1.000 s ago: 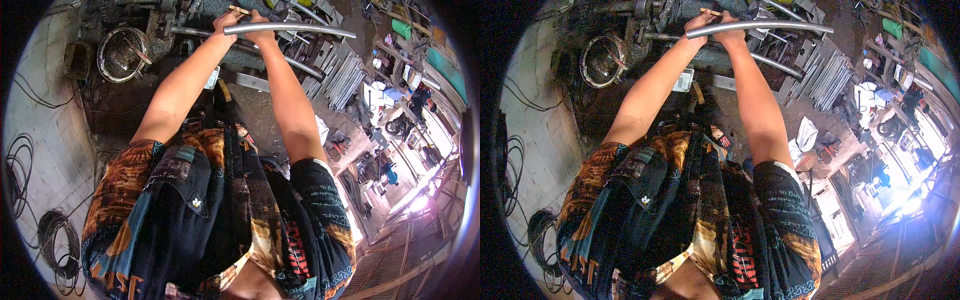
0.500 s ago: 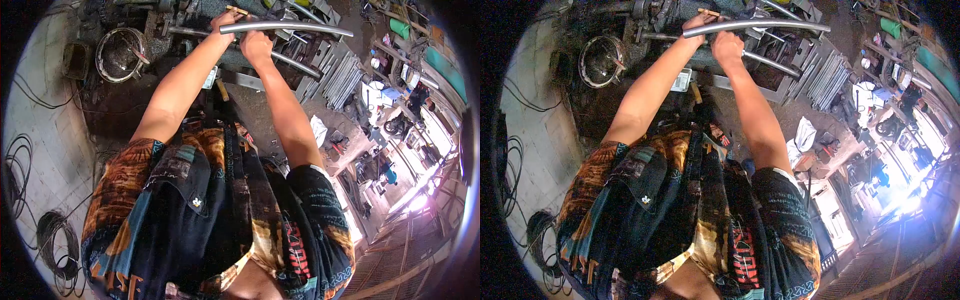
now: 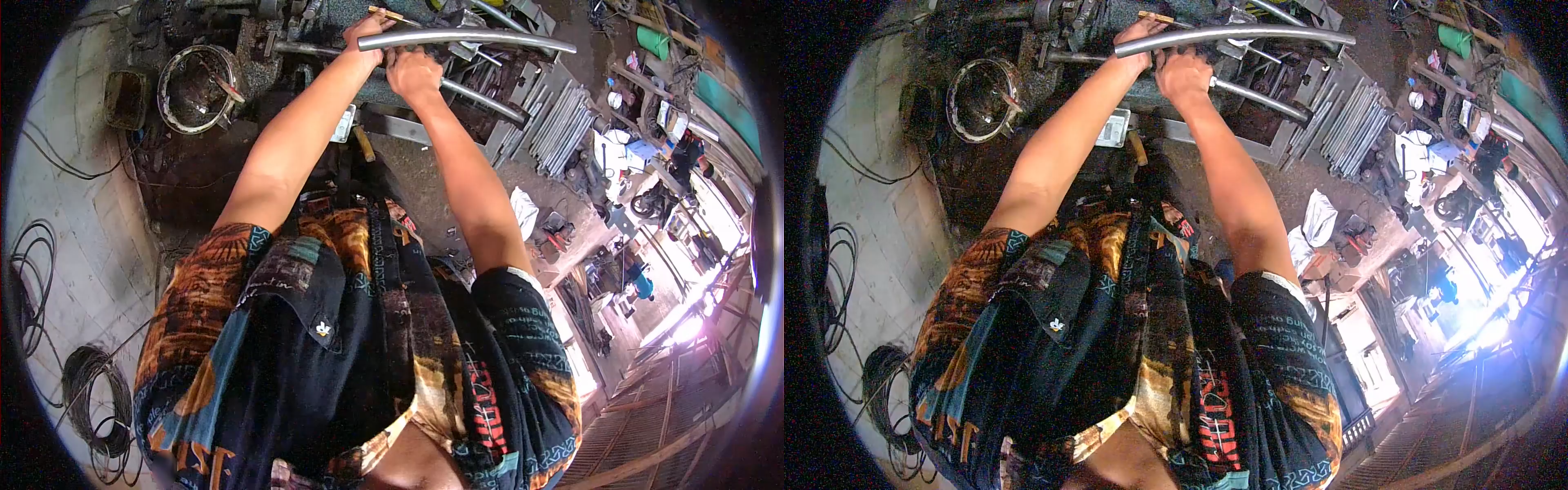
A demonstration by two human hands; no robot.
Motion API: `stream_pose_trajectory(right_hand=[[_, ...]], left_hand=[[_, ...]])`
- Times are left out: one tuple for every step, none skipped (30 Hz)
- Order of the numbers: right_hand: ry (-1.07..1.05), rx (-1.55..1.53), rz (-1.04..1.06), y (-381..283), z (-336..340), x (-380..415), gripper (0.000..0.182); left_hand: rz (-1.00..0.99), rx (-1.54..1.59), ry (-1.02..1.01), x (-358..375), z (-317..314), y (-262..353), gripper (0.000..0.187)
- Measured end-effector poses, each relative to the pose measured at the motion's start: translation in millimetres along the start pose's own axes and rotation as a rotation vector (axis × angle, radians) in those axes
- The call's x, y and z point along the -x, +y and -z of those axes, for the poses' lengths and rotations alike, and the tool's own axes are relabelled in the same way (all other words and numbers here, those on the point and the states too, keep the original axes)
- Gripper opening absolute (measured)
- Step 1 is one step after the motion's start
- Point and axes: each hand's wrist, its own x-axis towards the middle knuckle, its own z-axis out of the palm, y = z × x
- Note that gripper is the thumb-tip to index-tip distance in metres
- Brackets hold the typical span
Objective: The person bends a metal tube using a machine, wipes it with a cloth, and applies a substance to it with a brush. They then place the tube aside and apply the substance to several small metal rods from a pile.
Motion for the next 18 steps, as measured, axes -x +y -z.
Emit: stream_pose_trajectory(right_hand=[[-0.101, 0.086, 0.007, 0.6, 3.4, -2.1, 0.062], [-0.096, 0.086, 0.01, -0.2, 5.7, -2.2, 0.062], [-0.033, -0.014, -0.008, -2.7, 8.5, 2.2, 0.063], [0.031, -0.115, -0.026, -4.0, 11.3, 4.3, 0.064], [0.033, -0.113, -0.023, -5.7, 13.4, 5.7, 0.064], [0.082, -0.123, -0.03, -8.4, 15.4, 8.1, 0.065], [0.131, -0.133, -0.037, -10.7, 17.6, 8.9, 0.066], [0.061, -0.129, -0.069, -12.1, 20.4, 7.3, 0.068], [0.056, -0.131, -0.071, -10.7, 17.3, 6.7, 0.068], [0.037, -0.082, -0.057, -10.7, 15.8, 4.1, 0.069], [0.018, -0.033, -0.044, -10.3, 13.6, 1.8, 0.07], [0.061, -0.028, -0.036, -8.7, 7.1, 2.0, 0.065], [0.063, -0.028, -0.036, -5.3, 2.1, -0.1, 0.065], [0.015, 0.013, -0.006, -1.7, -1.7, -2.4, 0.061], [-0.031, 0.054, 0.024, -0.6, 0.8, -2.1, 0.058], [-0.028, 0.054, 0.022, -0.1, 3.6, -1.9, 0.058], [-0.037, 0.027, -0.014, -0.4, 6.8, -2.6, 0.051], [-0.047, -0.002, -0.049, -3.7, 13.0, -1.9, 0.043]], left_hand=[[-0.002, 0.001, -0.004, -7.1, 1.0, -3.3, 0.013], [-0.011, -0.013, -0.002, -10.7, 0.5, -3.0, 0.012], [-0.019, -0.029, 0.002, -11.3, 0.8, -1.1, 0.012], [-0.033, -0.003, -0.014, -11.1, 1.3, -3.0, 0.009], [-0.036, 0.0, -0.015, -13.5, 1.0, -2.5, 0.009], [-0.029, 0.017, -0.032, -13.9, 1.2, -2.7, 0.008], [-0.022, 0.033, -0.049, -14.0, 1.9, -3.6, 0.007], [-0.019, 0.022, -0.045, -14.8, 2.1, -4.7, 0.005], [-0.017, 0.02, -0.041, -10.1, -0.2, -4.9, 0.005], [-0.035, -0.025, -0.03, -5.3, -3.2, -3.3, 0.011], [-0.052, -0.07, -0.018, -1.1, -5.0, -1.0, 0.019], [-0.011, -0.05, -0.016, 2.5, -6.0, 3.0, 0.019], [-0.012, -0.05, -0.018, 5.9, -8.5, 5.8, 0.019], [0.008, -0.106, 0.013, 10.0, -11.2, 8.7, 0.02], [0.028, -0.162, 0.042, 7.4, -10.6, 7.0, 0.02], [0.034, -0.18, 0.03, 3.2, -9.6, 5.8, 0.02], [0.031, -0.181, 0.026, 0.1, -9.9, 3.9, 0.02], [-0.016, -0.173, 0.003, -7.1, -5.8, -0.2, 0.018]])
